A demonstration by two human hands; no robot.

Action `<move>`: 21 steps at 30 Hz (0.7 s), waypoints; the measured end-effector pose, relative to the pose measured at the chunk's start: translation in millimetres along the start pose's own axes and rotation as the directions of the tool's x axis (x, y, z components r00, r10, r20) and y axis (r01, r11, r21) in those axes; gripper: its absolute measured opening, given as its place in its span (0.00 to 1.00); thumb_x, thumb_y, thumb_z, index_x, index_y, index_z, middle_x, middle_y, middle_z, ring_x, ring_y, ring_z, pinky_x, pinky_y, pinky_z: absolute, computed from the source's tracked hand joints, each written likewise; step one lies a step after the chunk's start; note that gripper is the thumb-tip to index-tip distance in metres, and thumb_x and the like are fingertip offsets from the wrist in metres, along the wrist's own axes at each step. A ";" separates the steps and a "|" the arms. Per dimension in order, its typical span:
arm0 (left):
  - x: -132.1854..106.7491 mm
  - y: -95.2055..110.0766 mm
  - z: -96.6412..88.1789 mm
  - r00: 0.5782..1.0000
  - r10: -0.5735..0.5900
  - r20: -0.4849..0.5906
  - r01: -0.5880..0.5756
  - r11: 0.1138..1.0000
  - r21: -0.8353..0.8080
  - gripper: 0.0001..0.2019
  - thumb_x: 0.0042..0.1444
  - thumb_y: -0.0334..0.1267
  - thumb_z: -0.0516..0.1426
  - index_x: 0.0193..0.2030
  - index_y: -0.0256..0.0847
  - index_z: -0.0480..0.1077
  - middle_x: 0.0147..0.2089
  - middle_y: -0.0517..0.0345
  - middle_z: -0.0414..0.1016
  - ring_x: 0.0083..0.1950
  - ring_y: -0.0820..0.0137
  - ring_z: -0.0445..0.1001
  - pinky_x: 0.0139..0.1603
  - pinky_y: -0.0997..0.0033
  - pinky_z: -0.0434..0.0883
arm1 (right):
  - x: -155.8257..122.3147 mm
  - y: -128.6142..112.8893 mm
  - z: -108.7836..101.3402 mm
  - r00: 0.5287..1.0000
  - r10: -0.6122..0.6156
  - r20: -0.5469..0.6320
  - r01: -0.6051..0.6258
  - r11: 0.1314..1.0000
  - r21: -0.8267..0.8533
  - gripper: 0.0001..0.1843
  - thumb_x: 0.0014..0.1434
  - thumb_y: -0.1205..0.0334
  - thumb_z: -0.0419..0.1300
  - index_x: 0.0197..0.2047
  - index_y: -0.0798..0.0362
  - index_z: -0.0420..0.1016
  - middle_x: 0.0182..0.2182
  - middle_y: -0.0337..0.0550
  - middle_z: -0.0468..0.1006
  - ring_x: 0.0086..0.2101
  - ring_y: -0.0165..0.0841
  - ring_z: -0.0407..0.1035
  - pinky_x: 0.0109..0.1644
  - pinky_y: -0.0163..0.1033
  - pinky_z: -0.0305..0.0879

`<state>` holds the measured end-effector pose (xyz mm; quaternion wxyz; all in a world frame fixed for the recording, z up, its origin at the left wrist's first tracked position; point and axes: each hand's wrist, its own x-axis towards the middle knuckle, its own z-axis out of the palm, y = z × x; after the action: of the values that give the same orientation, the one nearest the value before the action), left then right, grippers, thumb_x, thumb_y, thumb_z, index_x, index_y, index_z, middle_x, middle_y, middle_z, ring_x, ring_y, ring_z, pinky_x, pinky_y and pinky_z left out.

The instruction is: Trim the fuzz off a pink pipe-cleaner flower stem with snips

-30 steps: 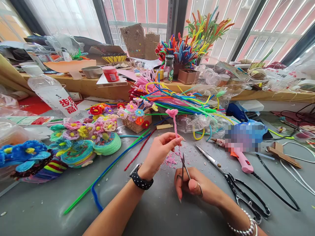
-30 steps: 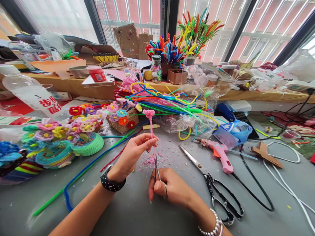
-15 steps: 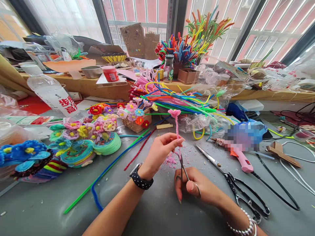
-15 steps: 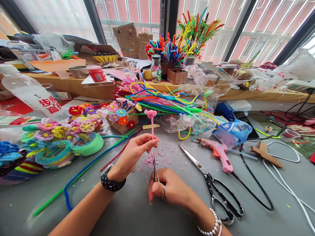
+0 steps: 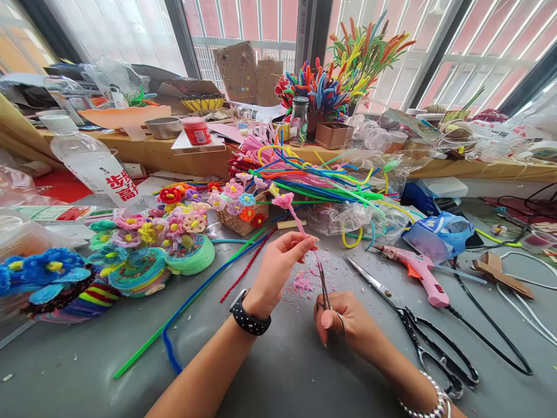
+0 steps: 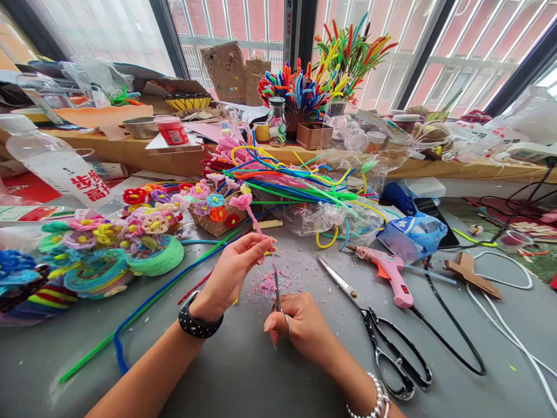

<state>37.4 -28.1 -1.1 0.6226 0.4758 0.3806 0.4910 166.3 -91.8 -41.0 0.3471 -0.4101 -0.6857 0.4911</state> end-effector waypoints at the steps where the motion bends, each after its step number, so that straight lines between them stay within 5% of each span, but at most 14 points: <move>1: 0.0 -0.4 0.4 1.000 0.003 -0.008 -0.003 1.000 -0.010 0.06 0.44 0.38 0.59 0.26 0.37 0.71 0.26 0.61 0.71 0.27 0.77 0.64 0.28 0.77 0.58 | -0.1 1.0 0.1 1.000 0.001 -0.008 -0.001 1.000 -0.005 0.36 0.48 0.32 0.41 0.11 0.55 0.65 0.13 0.38 0.62 0.19 0.27 0.57 0.26 0.33 0.52; 13: -0.4 -2.6 1.1 1.000 0.008 -0.030 -0.007 0.999 0.037 0.05 0.45 0.37 0.59 0.28 0.37 0.71 0.28 0.60 0.72 0.29 0.77 0.65 0.28 0.78 0.59 | -0.9 2.5 4.7 0.999 -0.001 0.045 -0.004 0.993 0.115 0.39 0.49 0.31 0.38 0.12 0.57 0.66 0.14 0.36 0.57 0.17 0.24 0.51 0.22 0.33 0.46; 21: -0.1 -2.7 -2.6 0.999 0.037 -0.033 -0.035 0.998 0.053 0.06 0.46 0.38 0.58 0.27 0.37 0.69 0.28 0.61 0.71 0.30 0.77 0.65 0.28 0.79 0.59 | 2.3 9.0 0.9 1.000 0.018 -0.012 -0.018 0.998 0.055 0.38 0.50 0.33 0.40 0.07 0.55 0.59 0.10 0.37 0.56 0.17 0.25 0.54 0.24 0.33 0.48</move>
<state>35.7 -27.8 -4.3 0.5945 0.4902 0.3953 0.5000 166.6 -88.4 -49.7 0.3580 -0.4095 -0.6660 0.5104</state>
